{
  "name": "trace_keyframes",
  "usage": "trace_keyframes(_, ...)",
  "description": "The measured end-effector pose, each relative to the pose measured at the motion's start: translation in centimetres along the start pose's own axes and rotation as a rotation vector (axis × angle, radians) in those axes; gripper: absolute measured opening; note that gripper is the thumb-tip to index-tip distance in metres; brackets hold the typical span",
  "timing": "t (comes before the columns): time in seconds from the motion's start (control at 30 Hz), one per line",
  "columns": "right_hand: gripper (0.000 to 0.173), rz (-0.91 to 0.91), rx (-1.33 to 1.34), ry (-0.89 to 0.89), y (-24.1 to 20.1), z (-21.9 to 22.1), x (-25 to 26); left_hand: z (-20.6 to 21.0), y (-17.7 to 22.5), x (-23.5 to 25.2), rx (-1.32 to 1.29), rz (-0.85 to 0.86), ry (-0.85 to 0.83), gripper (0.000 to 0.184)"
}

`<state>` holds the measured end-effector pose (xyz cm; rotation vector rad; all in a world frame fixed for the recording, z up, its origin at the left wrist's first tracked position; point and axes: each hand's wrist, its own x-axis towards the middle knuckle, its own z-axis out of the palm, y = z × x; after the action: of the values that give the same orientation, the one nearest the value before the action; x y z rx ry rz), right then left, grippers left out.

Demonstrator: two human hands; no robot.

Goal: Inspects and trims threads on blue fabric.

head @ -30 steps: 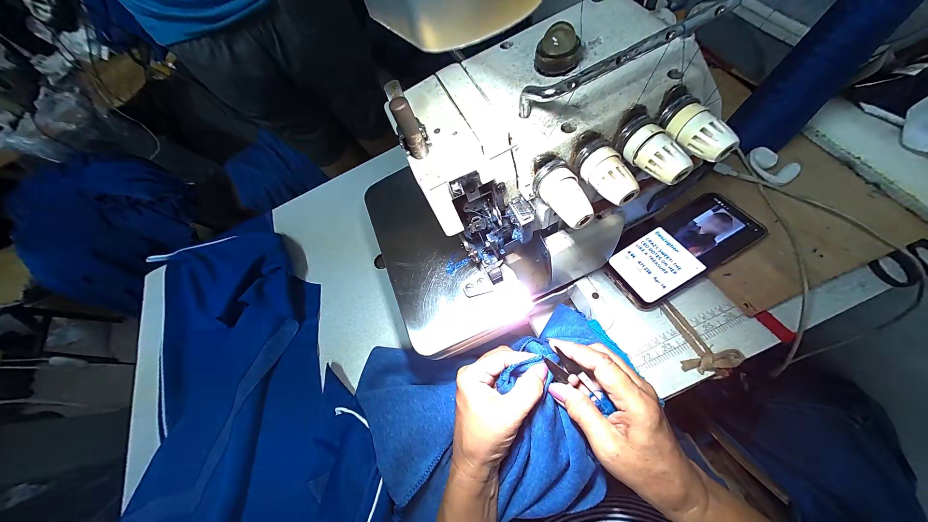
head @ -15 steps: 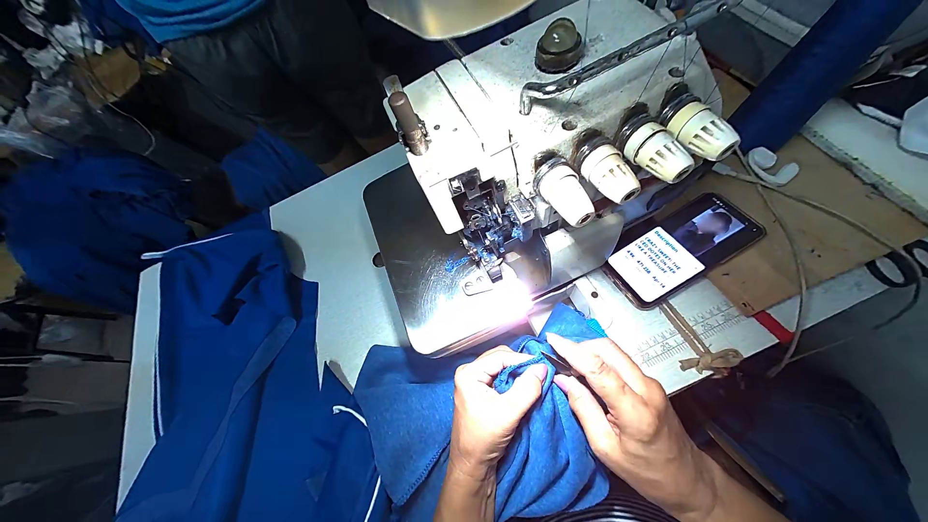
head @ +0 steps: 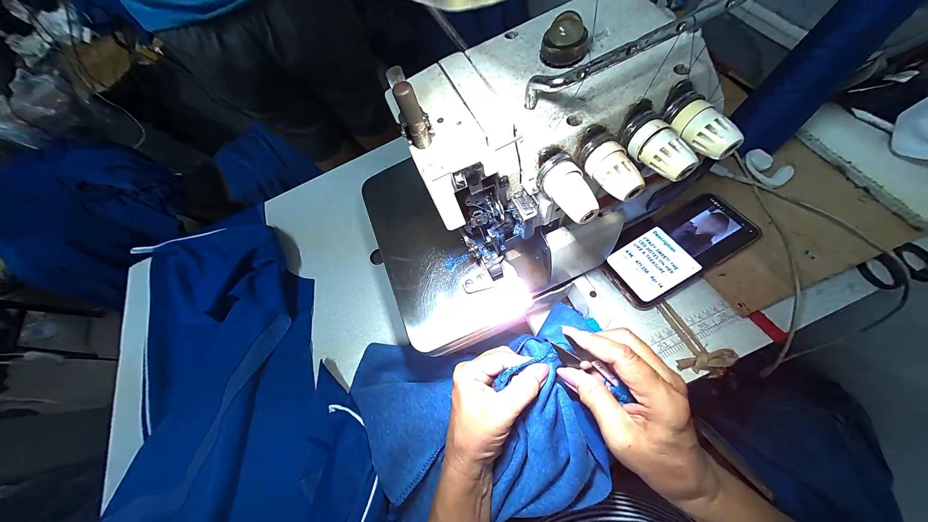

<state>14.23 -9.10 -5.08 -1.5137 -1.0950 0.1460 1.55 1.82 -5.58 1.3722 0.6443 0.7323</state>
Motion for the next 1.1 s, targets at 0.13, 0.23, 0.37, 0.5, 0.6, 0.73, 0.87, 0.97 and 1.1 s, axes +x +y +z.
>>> trace_keyframes(0.13, 0.032, 0.002, -0.022, -0.068, 0.6, 0.3, -0.3, -0.1, -0.1, -0.1, 0.007, -0.003, 0.007, 0.007)
trace_keyframes(0.23, 0.03, -0.042, -0.106, -0.145, 0.3, -1.1, 1.0, 0.0, 0.0, -0.1, 0.006, -0.011, 0.004, 0.008)
trace_keyframes(0.37, 0.035, 0.316, 0.026, -0.303, 0.8, -2.9, 1.6, 0.0, 0.1, 0.0, 0.016, -0.016, 0.017, 0.006)
trace_keyframes(0.5, 0.009, 0.524, 0.223, -0.366, 0.5, -2.9, 1.6, 0.0, 0.3, 0.0, -0.004, -0.022, 0.002, 0.006)
trace_keyframes(0.6, 0.014, 0.378, 0.157, -0.279, 0.4, -2.3, 1.0, 0.0, 0.5, 0.0, -0.055, -0.051, 0.008, 0.006)
trace_keyframes(0.73, 0.018, 0.22, -0.01, -0.294, 1.3, -2.1, 0.8, 0.1, 0.4, 0.0, 0.031, -0.013, 0.022, 0.008)
trace_keyframes(0.87, 0.013, 0.244, 0.026, -0.15, 1.1, -0.9, 0.5, 1.1, -0.2, -0.4, 0.632, 0.56, 0.233, 0.021)
trace_keyframes(0.97, 0.012, 0.411, 0.169, -0.113, 0.8, -0.6, 0.2, 2.0, 1.3, -2.6, 0.956, 0.764, 0.391, 0.02)
trace_keyframes(1.1, 0.003, 0.524, 0.432, -0.14, 0.2, -0.3, -0.8, 3.5, 0.8, -4.6, 0.716, 0.526, 0.29, 0.026)
